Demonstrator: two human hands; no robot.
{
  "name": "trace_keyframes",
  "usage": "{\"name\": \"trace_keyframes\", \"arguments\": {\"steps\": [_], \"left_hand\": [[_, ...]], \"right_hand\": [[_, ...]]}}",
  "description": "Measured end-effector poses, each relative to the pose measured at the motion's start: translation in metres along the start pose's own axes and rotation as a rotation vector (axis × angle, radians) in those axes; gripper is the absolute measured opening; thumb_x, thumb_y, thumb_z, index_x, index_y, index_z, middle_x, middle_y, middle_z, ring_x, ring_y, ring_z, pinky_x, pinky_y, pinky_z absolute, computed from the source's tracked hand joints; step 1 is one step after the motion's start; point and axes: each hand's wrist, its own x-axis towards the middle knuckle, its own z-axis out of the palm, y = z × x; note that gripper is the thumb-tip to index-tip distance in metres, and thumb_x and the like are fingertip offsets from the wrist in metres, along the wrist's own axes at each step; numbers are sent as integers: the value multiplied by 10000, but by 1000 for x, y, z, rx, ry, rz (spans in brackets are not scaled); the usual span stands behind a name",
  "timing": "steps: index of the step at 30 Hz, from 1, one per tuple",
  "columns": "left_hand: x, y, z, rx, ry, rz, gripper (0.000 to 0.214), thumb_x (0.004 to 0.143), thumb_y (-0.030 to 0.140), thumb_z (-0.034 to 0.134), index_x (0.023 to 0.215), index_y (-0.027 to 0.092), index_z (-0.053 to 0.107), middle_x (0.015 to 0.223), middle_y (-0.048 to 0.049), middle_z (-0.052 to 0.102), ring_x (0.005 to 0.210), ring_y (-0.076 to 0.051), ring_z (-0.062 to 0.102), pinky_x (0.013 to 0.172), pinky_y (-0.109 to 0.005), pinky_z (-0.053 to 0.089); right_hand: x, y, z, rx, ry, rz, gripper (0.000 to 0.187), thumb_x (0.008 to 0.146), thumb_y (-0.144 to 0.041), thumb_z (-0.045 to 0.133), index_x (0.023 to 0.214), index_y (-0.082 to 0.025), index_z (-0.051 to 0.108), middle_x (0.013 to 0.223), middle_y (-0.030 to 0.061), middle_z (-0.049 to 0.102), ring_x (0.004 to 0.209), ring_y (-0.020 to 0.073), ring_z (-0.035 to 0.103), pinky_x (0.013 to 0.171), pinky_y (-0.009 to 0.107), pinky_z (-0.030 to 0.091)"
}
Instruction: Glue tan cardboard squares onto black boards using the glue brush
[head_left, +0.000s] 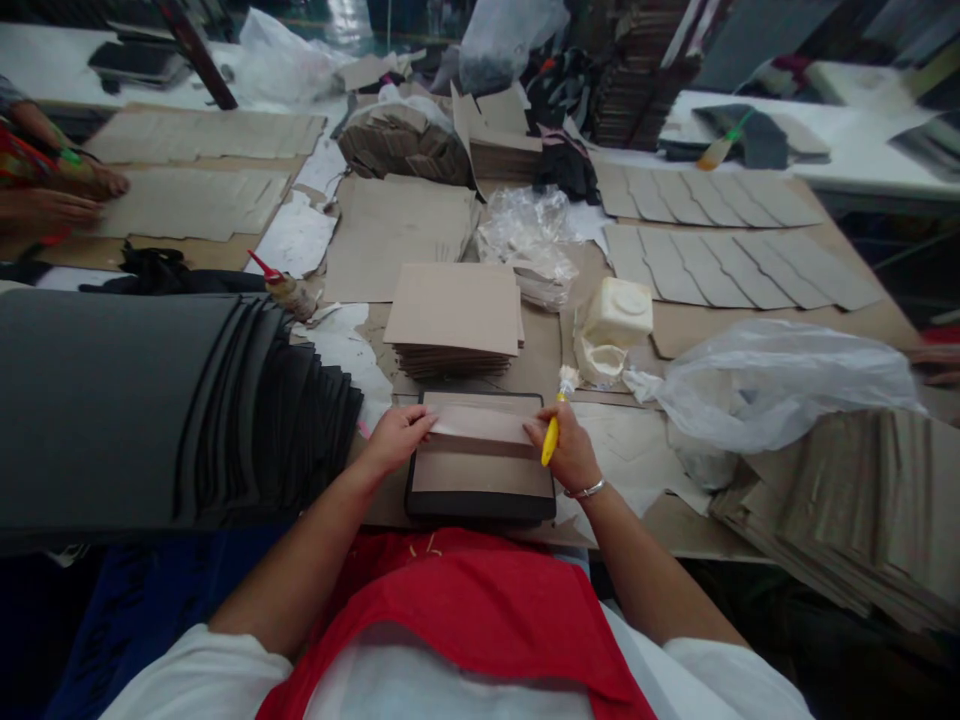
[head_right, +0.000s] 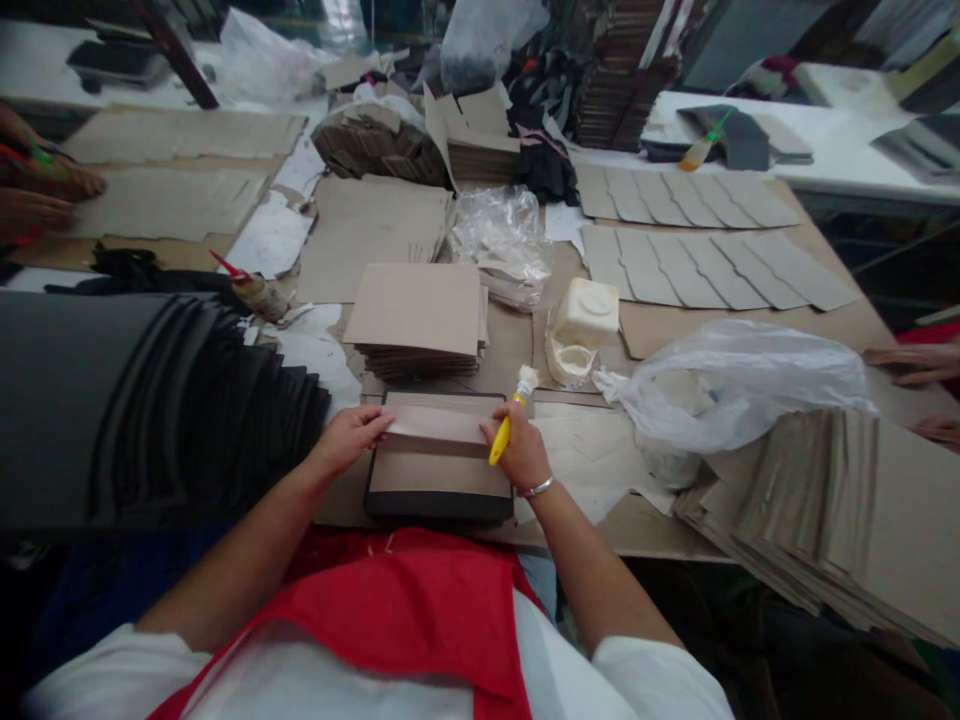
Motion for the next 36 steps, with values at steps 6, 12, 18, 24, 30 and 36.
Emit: {"name": "trace_keyframes", "arguments": {"steps": [6, 12, 18, 24, 30, 36], "left_hand": [[20, -5, 11, 282, 189, -68, 361, 788, 442, 469, 614, 167, 626, 576, -7, 583, 586, -135, 515, 549, -240, 315], [27, -5, 15, 376, 250, -120, 323, 790, 411, 488, 651, 174, 658, 645, -25, 638, 614, -140, 530, 565, -246, 317], [29, -7, 16, 401, 270, -140, 319, 792, 408, 495, 659, 167, 656, 650, -23, 641, 609, -134, 527, 567, -243, 315], [30, -5, 16, 442, 238, -125, 324, 796, 406, 472, 658, 175, 652, 670, -37, 649, 643, -155, 547, 581, -251, 318], [28, -5, 13, 605, 205, -131, 356, 820, 449, 443, 691, 184, 644, 717, -70, 662, 695, -203, 581, 618, -278, 375], [14, 0, 31, 808, 339, 256, 493, 880, 428, 392, 1244, 115, 507, 1264, -173, 537, 1186, -281, 462, 961, -385, 355]], "right_hand": [[25, 11, 24, -124, 65, 79, 210, 805, -362, 508, 918, -190, 469, 758, 34, 578, 579, 156, 519, 548, 264, 353], [29, 12, 32, -177, 3, 123, 217, 792, -322, 536, 946, -182, 476, 776, 38, 579, 642, 168, 534, 581, 265, 359], [32, 9, 33, -219, 17, 154, 214, 799, -315, 537, 953, -175, 487, 754, 33, 566, 634, 165, 516, 568, 260, 334], [34, 11, 39, -237, 19, 123, 203, 818, -310, 528, 967, -175, 503, 722, 39, 564, 611, 168, 500, 553, 267, 307], [31, 17, 33, -307, 54, 118, 224, 833, -297, 521, 1012, -163, 516, 813, 83, 597, 676, 192, 523, 573, 284, 339], [13, 16, 23, -367, 138, -82, 234, 863, -317, 489, 1032, -163, 537, 962, 133, 612, 881, 242, 529, 767, 350, 394]]}}
